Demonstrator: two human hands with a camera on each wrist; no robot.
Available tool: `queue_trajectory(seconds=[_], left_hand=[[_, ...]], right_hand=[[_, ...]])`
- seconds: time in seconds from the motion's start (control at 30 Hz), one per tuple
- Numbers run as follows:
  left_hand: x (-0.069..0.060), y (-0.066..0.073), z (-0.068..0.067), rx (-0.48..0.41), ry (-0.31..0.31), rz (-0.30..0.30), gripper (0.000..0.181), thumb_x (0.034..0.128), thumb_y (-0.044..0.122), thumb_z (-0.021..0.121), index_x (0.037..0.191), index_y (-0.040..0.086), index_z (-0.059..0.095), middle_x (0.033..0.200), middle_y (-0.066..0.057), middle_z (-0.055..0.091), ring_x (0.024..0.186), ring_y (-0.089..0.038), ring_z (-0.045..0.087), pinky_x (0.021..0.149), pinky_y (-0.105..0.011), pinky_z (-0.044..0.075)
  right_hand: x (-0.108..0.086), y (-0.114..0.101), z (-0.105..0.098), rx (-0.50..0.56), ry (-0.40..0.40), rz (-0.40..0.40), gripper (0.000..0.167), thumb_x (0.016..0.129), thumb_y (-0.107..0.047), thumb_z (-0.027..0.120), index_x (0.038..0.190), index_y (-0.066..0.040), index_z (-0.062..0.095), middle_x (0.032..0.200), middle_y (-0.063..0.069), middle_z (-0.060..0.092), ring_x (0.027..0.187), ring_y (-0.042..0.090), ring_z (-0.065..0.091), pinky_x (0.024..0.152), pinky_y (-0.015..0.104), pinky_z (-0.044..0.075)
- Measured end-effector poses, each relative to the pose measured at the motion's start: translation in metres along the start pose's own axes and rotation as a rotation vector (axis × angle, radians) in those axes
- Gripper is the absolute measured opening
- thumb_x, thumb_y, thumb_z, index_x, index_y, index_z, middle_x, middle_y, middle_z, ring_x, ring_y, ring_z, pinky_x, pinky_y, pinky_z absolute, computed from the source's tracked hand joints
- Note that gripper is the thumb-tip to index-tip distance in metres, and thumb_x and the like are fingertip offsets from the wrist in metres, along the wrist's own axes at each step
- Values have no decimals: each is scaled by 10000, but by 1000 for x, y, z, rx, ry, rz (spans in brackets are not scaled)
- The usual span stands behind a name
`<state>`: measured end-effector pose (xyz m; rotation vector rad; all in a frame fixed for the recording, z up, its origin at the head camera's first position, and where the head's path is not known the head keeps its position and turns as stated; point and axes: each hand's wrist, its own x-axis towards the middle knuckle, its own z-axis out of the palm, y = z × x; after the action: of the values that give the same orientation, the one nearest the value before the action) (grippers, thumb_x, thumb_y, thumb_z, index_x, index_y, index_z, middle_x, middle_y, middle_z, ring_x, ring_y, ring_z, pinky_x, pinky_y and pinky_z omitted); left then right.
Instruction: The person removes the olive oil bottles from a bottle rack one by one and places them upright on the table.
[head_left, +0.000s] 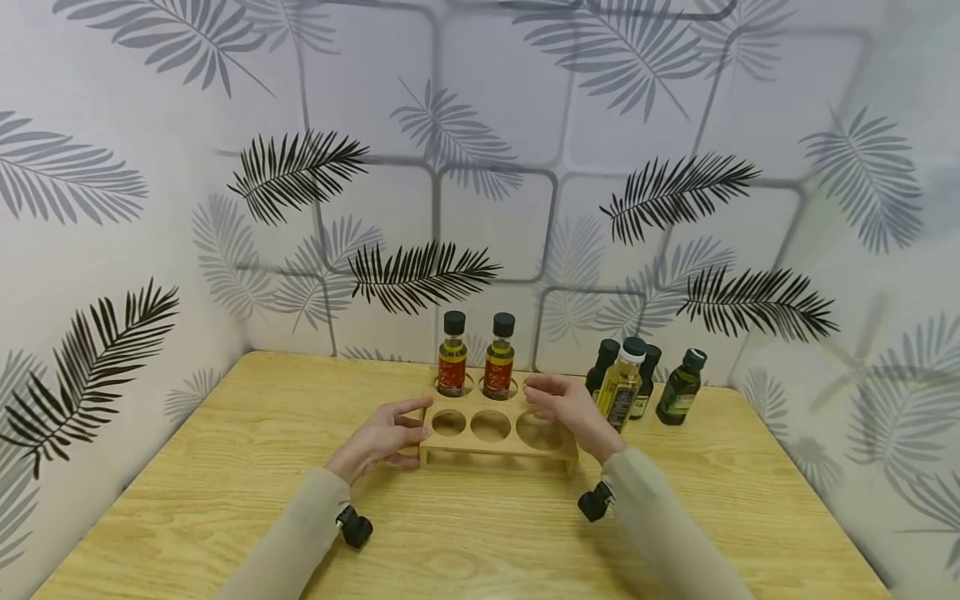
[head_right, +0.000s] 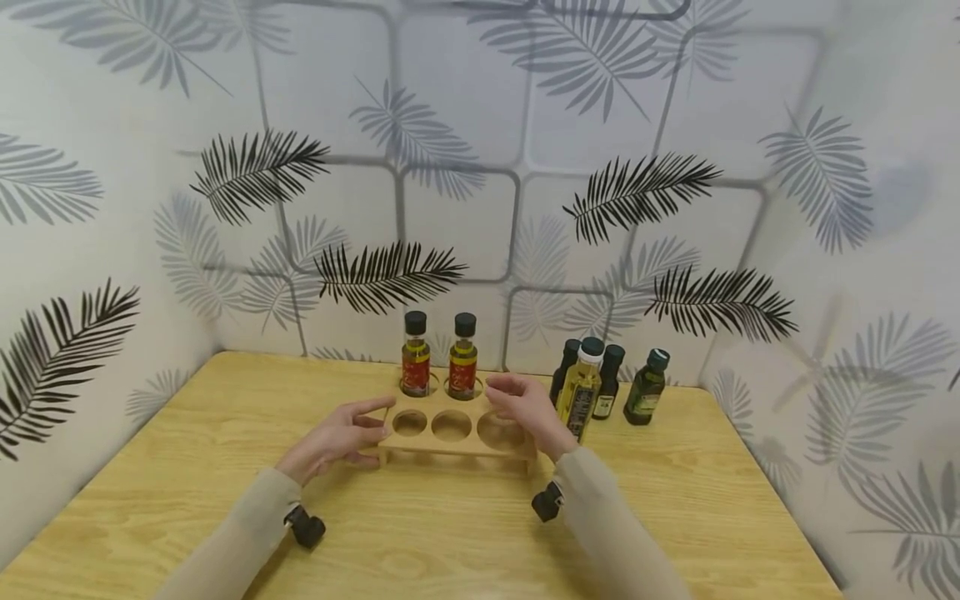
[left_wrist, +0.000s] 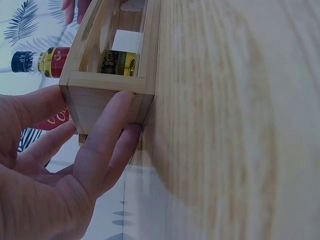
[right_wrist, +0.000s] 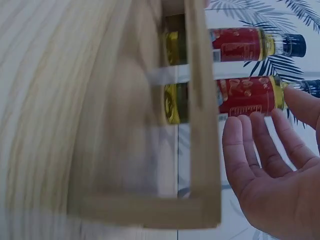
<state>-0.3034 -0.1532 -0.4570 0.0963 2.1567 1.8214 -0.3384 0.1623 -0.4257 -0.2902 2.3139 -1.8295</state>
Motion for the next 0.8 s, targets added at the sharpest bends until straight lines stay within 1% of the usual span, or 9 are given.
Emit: queue_trajectory(seconds=[0.13, 0.2, 0.37, 0.5, 0.63, 0.73, 0.8], left_hand=[[0, 0, 0, 5, -5, 3, 572, 974, 67, 595, 1497, 232, 434, 1406, -259, 445, 1163, -352, 587, 762, -447, 611], [1, 0, 0, 5, -5, 8, 572, 972, 66, 597, 1497, 227, 435, 1400, -260, 449, 1152, -346, 592, 760, -449, 611], [1, 0, 0, 8, 2, 15, 568, 969, 63, 601, 1491, 222, 446, 1386, -262, 463, 1135, -333, 601, 751, -454, 612], [2, 0, 0, 5, 1, 10, 568, 970, 63, 599, 1492, 225, 444, 1389, -262, 460, 1150, -342, 593, 755, -454, 611], [0, 0, 0, 0, -1, 14, 574, 968, 57, 600, 1495, 218, 440, 1387, -267, 454, 1160, -347, 582, 755, -458, 610], [-1, 0, 0, 3, -5, 18, 580, 968, 63, 602, 1500, 215, 431, 1390, -271, 449, 1162, -346, 581, 755, -459, 610], [-1, 0, 0, 0, -5, 14, 581, 968, 69, 605, 1501, 218, 430, 1392, -272, 445, 1157, -344, 583, 757, -461, 609]], right_hand=[[6, -4, 5, 52, -12, 27, 463, 967, -233, 638, 1374, -40, 532, 1409, 194, 515, 1253, 366, 544, 1047, 521, 466], [9, -5, 8, 58, -9, 30, 456, 964, -208, 640, 1371, -34, 531, 1406, 197, 516, 1244, 378, 548, 1046, 522, 467], [16, -9, 11, 43, 4, 24, 481, 968, -151, 625, 1411, -26, 485, 1411, 212, 500, 1228, 387, 557, 1025, 489, 493], [22, -15, 13, 54, 21, 36, 532, 963, -150, 633, 1453, -79, 437, 1441, 206, 460, 1244, 381, 547, 1024, 485, 494], [28, -20, 16, 36, 38, 43, 569, 950, -160, 655, 1469, -124, 425, 1472, 190, 438, 1256, 352, 539, 1037, 489, 481], [33, -21, 19, 8, 43, 25, 598, 940, -169, 671, 1481, -128, 419, 1482, 185, 439, 1263, 346, 535, 1041, 497, 475], [35, -21, 22, 10, 41, 12, 608, 932, -168, 682, 1480, -122, 422, 1481, 184, 446, 1275, 354, 528, 1047, 510, 468]])
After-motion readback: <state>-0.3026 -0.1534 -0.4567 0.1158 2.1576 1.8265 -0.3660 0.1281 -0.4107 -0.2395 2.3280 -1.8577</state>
